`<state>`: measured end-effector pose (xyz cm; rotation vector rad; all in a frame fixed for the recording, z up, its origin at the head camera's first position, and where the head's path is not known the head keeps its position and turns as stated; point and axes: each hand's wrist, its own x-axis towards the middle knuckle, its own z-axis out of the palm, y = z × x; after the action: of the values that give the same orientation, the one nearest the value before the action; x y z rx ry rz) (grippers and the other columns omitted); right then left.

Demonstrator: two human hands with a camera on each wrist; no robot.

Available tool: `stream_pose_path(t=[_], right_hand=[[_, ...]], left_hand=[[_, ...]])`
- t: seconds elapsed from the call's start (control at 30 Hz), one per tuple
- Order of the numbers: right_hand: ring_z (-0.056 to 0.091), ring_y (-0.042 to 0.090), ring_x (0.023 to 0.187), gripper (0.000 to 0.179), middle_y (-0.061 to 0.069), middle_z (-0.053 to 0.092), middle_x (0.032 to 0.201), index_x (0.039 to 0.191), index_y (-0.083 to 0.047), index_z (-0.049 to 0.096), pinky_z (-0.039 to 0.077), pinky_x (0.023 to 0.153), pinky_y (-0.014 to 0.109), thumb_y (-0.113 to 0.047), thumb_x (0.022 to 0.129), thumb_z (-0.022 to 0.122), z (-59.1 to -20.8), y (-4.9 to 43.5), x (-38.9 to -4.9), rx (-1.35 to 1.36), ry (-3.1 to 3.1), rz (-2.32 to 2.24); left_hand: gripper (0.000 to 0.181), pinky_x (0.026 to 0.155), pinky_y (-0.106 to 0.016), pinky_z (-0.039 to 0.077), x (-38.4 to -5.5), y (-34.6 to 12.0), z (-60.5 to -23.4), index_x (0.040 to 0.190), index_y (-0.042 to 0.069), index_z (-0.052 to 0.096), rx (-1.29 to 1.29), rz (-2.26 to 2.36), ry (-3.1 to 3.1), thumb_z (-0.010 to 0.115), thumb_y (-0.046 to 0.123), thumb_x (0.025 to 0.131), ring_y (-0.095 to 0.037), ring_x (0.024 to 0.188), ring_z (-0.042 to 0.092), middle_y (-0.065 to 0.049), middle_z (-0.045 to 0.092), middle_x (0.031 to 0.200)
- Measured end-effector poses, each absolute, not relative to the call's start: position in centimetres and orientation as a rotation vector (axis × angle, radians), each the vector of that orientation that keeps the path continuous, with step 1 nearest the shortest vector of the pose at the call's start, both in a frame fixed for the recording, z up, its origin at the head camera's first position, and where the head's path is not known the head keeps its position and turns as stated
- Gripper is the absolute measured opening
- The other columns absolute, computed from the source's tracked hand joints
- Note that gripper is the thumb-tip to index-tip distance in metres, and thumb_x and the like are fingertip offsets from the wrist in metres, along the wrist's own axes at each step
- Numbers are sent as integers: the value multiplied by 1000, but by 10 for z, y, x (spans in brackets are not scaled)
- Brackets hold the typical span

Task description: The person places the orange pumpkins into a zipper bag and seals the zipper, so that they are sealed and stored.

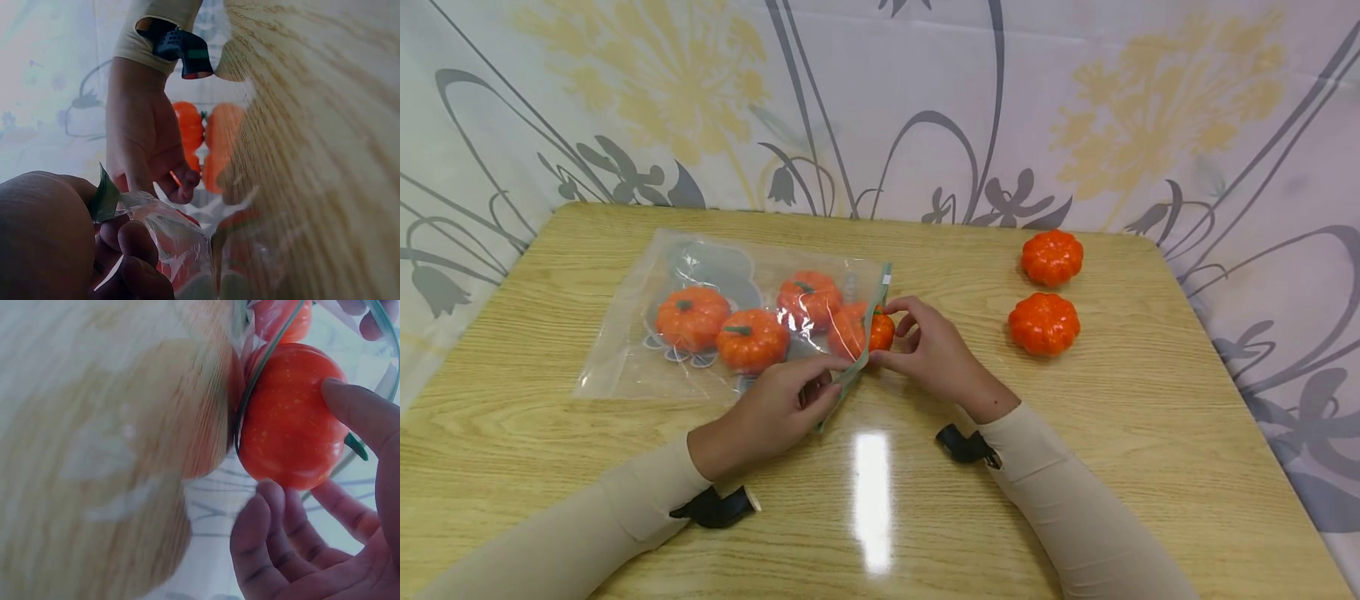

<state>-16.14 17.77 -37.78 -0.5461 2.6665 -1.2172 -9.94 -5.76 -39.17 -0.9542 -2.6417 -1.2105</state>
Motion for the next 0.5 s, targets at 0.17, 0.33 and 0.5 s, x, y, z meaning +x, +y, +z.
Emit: stream_pose_path(t=[0.17,0.33,0.5], right_hand=[[63,19,77,56,11,63,94,131,-11,54,53,72,29,-17,83,82,-377,177,-161,-547,2666,-1209],[64,19,80,55,11,64,96,132,-10,52,54,76,31,-15,85,80,-377,177,-161,-549,2652,-1210],[65,20,81,55,13,65,101,133,-9,52,55,76,31,-14,86,79,-377,177,-160,-538,2634,-1223]], left_hand=[[27,59,-19,42,-99,-58,-392,124,12,66,-953,-1203,-2645,63,13,97,-3,65,45,7,53,74],[27,59,-19,43,-100,-58,-392,124,12,66,-948,-1206,-2656,63,13,97,-3,65,46,7,53,75],[26,59,-19,43,-100,-58,-392,124,12,67,-948,-1210,-2670,63,13,97,-3,64,46,7,54,75]])
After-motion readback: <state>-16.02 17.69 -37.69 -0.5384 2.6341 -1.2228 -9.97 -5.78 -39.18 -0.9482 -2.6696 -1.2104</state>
